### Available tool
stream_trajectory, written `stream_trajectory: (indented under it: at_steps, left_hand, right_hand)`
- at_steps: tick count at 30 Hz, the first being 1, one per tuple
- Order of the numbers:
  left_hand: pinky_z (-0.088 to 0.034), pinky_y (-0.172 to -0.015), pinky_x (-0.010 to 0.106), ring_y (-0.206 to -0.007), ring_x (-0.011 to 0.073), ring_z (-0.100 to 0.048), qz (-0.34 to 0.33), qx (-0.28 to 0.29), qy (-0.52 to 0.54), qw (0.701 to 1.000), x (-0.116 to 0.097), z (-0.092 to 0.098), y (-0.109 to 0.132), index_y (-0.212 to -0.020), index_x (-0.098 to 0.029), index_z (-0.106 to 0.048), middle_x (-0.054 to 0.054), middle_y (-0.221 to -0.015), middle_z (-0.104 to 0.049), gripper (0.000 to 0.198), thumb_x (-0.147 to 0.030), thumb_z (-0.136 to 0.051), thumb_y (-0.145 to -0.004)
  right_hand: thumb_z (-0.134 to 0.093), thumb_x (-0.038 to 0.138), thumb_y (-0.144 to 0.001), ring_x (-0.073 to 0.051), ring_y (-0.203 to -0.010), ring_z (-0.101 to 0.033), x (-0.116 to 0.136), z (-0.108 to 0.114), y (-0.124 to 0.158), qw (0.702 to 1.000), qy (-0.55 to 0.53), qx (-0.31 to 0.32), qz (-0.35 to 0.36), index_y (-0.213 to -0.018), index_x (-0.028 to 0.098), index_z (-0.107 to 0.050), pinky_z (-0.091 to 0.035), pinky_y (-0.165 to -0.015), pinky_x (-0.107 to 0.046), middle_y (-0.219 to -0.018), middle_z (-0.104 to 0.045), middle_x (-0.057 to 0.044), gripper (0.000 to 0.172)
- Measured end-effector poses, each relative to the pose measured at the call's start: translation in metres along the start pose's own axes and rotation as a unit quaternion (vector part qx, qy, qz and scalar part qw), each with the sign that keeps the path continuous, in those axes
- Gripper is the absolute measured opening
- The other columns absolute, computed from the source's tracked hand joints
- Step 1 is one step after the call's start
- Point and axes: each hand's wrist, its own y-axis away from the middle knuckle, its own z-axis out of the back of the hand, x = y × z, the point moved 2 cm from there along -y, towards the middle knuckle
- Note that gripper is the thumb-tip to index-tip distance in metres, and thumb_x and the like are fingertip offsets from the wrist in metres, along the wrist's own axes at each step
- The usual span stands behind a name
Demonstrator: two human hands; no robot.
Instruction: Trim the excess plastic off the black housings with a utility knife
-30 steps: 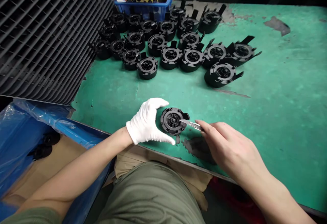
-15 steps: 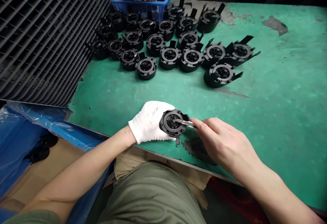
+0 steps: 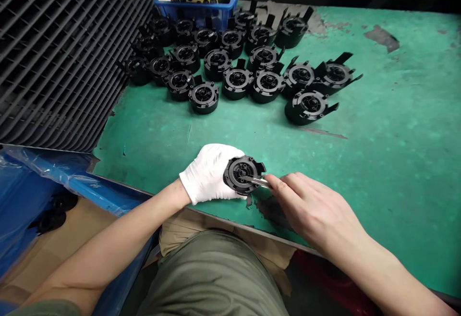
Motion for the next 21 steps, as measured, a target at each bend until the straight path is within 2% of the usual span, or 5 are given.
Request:
stream_trajectory:
  at_steps: [3, 6, 9, 14, 21]
  left_hand:
    - [-0.062, -0.088, 0.050, -0.097, 0.0367, -0.080, 0.032, -0.021, -0.005, 0.999, 0.002, 0.000, 0.002, -0.109, -0.022, -0.073, 0.011, -0.103, -0.080, 0.087, -0.093, -0.089, -0.062]
    - [-0.061, -0.088, 0.053, -0.097, 0.0374, -0.078, 0.064, -0.059, -0.023, 0.996, 0.005, 0.002, 0.007, -0.099, -0.022, -0.069, 0.013, -0.102, -0.078, 0.096, -0.105, -0.081, -0.052]
    - [-0.061, -0.091, 0.055, -0.101, 0.0373, -0.077, 0.060, -0.076, -0.029, 0.995, 0.007, 0.002, 0.011, -0.101, -0.022, -0.066, 0.014, -0.107, -0.077, 0.096, -0.106, -0.077, -0.055]
    - [-0.060, -0.092, 0.053, -0.101, 0.0360, -0.077, 0.067, -0.060, -0.012, 0.996, 0.007, 0.001, 0.010, -0.109, -0.023, -0.066, 0.012, -0.108, -0.076, 0.100, -0.104, -0.082, -0.053]
    - [-0.060, -0.088, 0.053, -0.097, 0.0363, -0.077, 0.066, -0.047, -0.020, 0.997, 0.008, 0.001, 0.007, -0.104, -0.022, -0.067, 0.013, -0.105, -0.077, 0.096, -0.105, -0.077, -0.058]
  right_hand:
    - [-0.057, 0.012, -0.110, -0.019, -0.075, -0.051, -0.005, 0.000, 0.004, 0.999, -0.013, -0.020, -0.042, -0.140, 0.012, -0.064, -0.041, -0.068, -0.032, -0.089, -0.060, -0.004, 0.031]
    - [-0.058, 0.017, -0.112, -0.018, -0.075, -0.049, -0.009, -0.002, 0.005, 0.998, -0.005, -0.029, -0.059, -0.142, 0.013, -0.064, -0.039, -0.066, -0.032, -0.089, -0.058, -0.003, 0.031]
    - [-0.058, 0.014, -0.110, -0.018, -0.075, -0.051, -0.009, -0.005, 0.002, 0.999, 0.000, -0.020, -0.038, -0.142, 0.012, -0.064, -0.042, -0.068, -0.032, -0.090, -0.060, -0.003, 0.032]
    - [-0.057, 0.007, -0.106, -0.019, -0.075, -0.054, -0.011, -0.008, -0.005, 0.999, 0.017, -0.016, -0.026, -0.140, 0.013, -0.065, -0.044, -0.069, -0.032, -0.091, -0.065, -0.005, 0.035]
    - [-0.051, 0.001, -0.102, -0.019, -0.069, -0.048, -0.007, -0.005, -0.008, 0.999, 0.031, -0.019, 0.000, -0.133, 0.010, -0.067, -0.040, -0.064, -0.032, -0.084, -0.059, -0.003, 0.036]
